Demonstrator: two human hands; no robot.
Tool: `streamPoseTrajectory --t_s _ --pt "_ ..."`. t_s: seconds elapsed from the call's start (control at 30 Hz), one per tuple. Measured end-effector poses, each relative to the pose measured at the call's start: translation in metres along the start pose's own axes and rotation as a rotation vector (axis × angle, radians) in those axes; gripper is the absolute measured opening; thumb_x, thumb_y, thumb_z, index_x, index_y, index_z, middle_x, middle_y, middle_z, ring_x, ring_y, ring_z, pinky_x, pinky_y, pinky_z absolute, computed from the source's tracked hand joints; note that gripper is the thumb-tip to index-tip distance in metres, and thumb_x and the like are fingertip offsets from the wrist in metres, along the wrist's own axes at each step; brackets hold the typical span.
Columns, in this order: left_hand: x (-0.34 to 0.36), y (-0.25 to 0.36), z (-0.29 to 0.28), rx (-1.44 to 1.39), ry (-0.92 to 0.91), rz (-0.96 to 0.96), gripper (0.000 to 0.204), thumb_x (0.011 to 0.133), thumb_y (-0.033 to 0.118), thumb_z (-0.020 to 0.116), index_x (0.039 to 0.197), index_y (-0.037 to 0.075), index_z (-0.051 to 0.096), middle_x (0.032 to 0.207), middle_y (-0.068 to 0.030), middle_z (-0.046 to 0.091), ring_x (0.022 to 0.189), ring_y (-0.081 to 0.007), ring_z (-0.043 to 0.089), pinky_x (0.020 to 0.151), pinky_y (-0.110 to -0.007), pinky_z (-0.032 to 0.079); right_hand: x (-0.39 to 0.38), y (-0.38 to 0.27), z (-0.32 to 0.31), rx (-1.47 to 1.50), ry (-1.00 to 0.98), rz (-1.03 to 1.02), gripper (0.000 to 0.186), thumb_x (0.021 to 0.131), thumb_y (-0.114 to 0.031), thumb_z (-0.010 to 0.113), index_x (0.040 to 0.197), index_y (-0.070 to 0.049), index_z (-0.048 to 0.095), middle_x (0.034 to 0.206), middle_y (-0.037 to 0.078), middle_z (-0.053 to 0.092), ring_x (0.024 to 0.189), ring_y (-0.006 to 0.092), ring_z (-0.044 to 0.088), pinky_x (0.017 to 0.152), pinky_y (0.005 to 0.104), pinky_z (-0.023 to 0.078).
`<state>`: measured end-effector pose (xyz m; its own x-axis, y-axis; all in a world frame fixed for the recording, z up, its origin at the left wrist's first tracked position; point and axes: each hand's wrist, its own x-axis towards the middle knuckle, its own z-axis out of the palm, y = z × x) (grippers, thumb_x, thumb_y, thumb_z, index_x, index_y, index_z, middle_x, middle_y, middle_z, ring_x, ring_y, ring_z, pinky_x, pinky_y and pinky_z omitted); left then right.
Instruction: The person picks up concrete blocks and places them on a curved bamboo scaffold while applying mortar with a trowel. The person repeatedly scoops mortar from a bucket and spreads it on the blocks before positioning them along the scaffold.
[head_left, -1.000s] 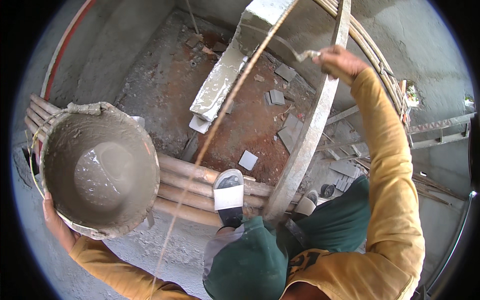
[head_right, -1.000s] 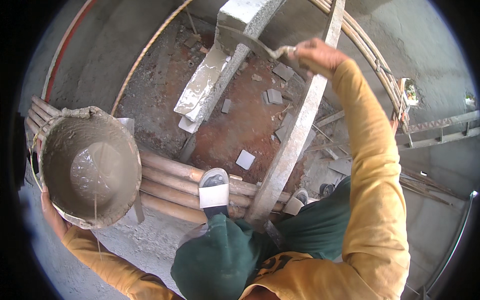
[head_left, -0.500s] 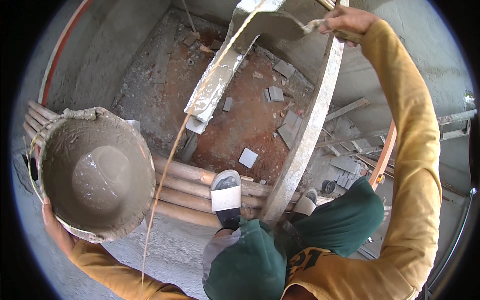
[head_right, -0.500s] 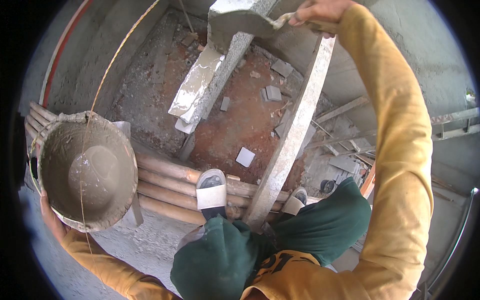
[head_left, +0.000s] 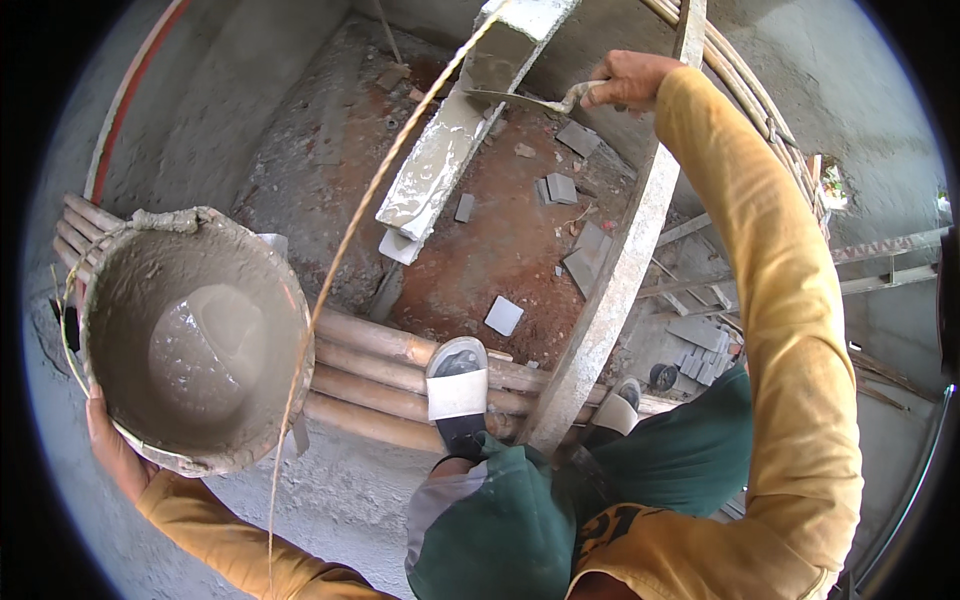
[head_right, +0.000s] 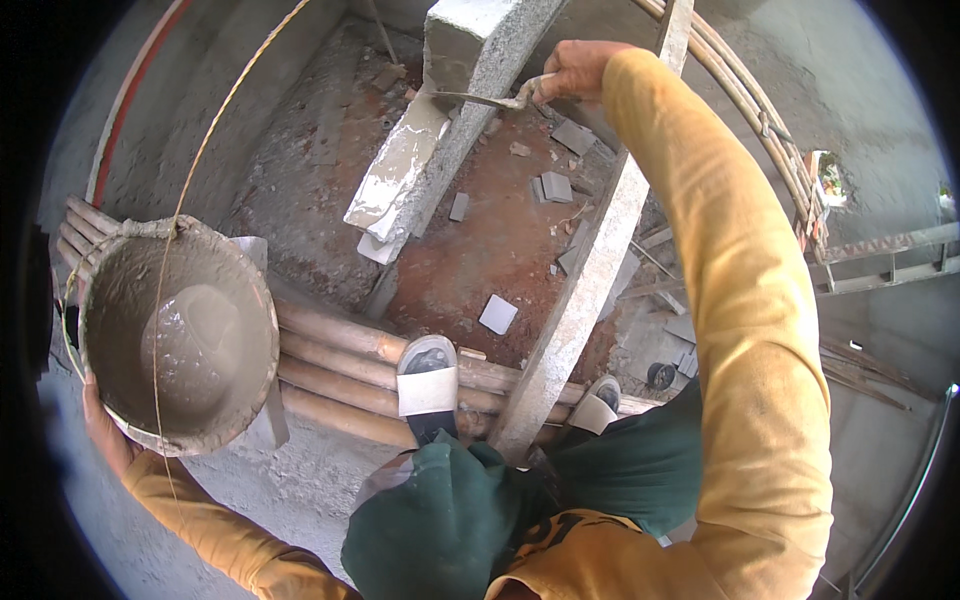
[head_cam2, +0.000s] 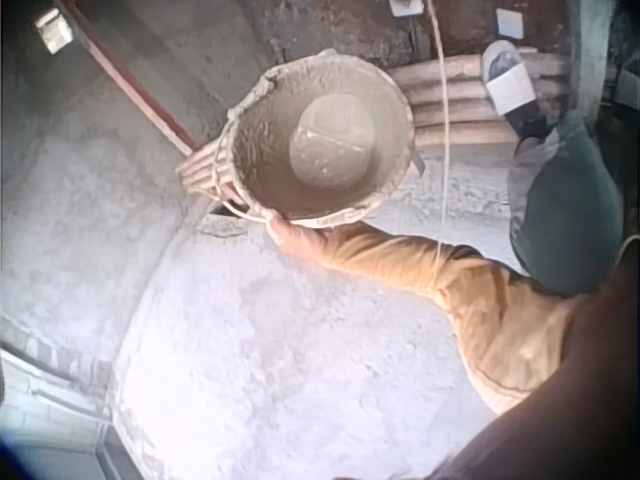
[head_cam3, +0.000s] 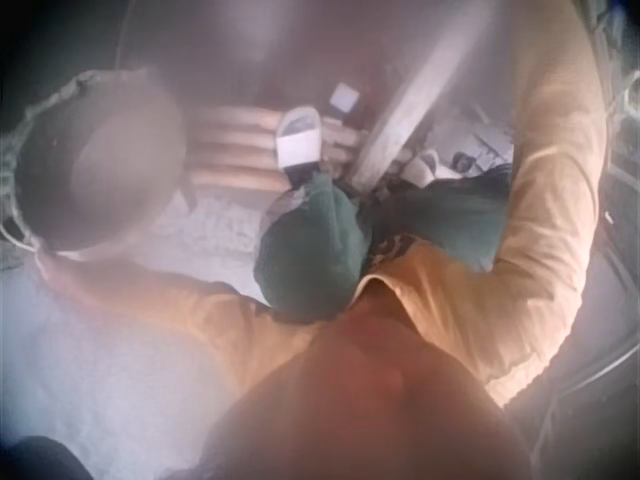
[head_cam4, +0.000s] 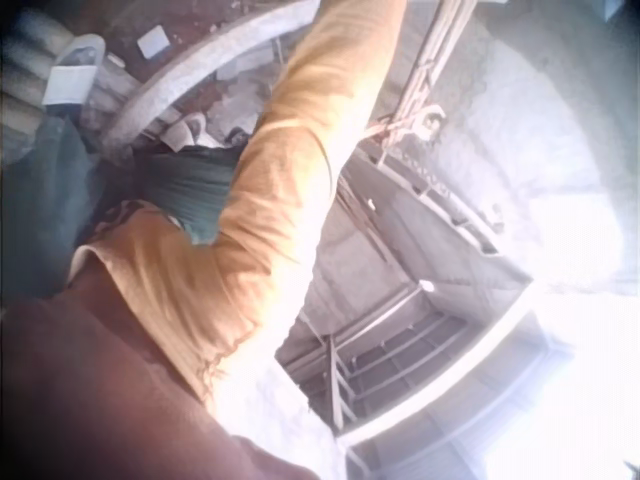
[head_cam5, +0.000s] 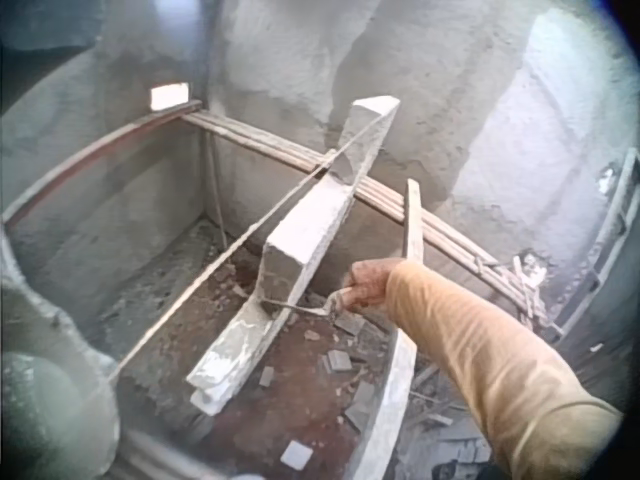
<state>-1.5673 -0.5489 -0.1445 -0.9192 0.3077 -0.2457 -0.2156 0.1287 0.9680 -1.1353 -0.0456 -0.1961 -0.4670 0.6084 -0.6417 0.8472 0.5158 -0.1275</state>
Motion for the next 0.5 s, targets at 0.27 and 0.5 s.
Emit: streamPoseTrajectory --t_s 0.27,0.5 --pt "-0.001 0.002 0.008 -0.028 -0.013 -0.055 0.040 0.097 0.026 0.056 0.123 -0.004 0.059 0.118 -0.0151 0.066 0.102 -0.0236 0.066 0.089 -0.034 0.053 -0.037 -0.009 -0.041 0.040 0.065 -0.050 0.051 0.091 -0.048 0.060 0.098 0.002 0.065 0.067 0.008 0.056 0.053 0.0171 0.057 0.045 0.0307 0.048" --pt "0.007 -0.003 -0.004 -0.018 -0.002 -0.052 0.039 0.098 0.026 0.057 0.123 -0.004 0.059 0.117 -0.0143 0.066 0.101 -0.0224 0.065 0.088 -0.033 0.052 -0.073 0.005 -0.059 0.267 0.185 -0.091 0.048 0.087 -0.052 0.063 0.081 -0.005 0.060 0.060 0.002 0.050 0.044 0.0112 0.049 0.038 0.0258 0.040"
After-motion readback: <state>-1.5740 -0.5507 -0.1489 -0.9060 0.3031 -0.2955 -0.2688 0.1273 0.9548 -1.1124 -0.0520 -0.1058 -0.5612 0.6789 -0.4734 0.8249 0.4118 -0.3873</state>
